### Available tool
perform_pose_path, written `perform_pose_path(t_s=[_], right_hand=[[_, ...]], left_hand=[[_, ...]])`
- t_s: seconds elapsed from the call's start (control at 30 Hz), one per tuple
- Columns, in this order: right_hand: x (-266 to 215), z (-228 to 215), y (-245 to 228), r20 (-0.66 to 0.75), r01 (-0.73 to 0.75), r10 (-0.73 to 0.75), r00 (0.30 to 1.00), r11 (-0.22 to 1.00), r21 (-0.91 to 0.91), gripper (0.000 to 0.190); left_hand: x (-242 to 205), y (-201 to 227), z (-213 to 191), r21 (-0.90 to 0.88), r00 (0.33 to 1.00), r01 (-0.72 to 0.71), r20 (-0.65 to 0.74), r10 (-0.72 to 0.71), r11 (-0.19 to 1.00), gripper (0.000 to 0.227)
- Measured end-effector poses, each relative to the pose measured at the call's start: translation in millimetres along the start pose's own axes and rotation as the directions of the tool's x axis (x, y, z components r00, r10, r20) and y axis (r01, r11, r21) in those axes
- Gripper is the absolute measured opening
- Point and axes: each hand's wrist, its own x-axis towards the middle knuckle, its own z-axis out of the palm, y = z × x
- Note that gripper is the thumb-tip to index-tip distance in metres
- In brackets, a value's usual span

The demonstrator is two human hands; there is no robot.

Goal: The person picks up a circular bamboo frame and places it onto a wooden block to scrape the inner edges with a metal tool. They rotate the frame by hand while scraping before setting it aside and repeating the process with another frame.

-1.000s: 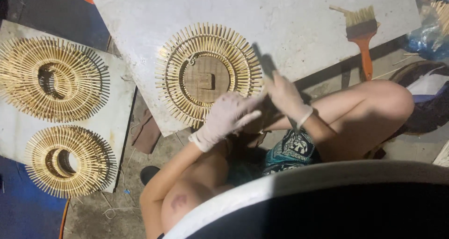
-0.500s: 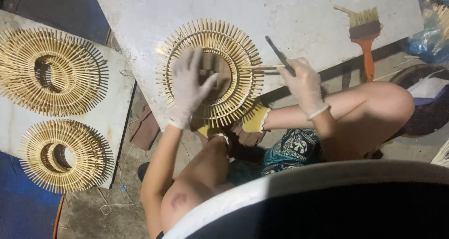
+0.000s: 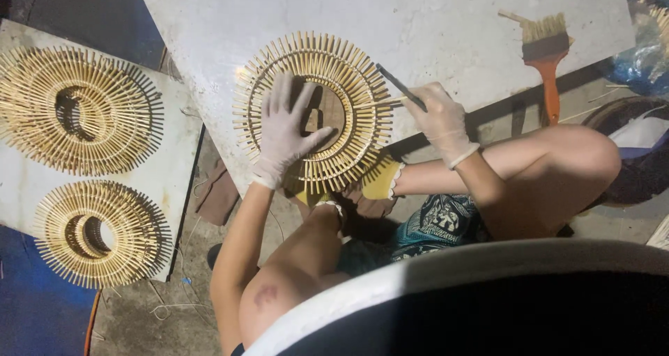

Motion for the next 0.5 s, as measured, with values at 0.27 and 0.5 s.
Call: perform_pose_path(t_s=[0.27,0.5], right_hand=[[-2.3,-6.6,-2.8,0.349,-0.566,0.48,0.805,0.797,0.211,0.047],[4.2,-25.0,-47.2,0.758,-0.844,0.372,0.536,0.274,0.462,0.044]], left_hand=[[-13.3,11.3,10.8,0.069,0.996,0.066,0.052,-0.07,0.995,0.076],[-10.6,16.9,10.6,0.062,0.993,0.118,-0.009,-0.118,0.991,0.085]])
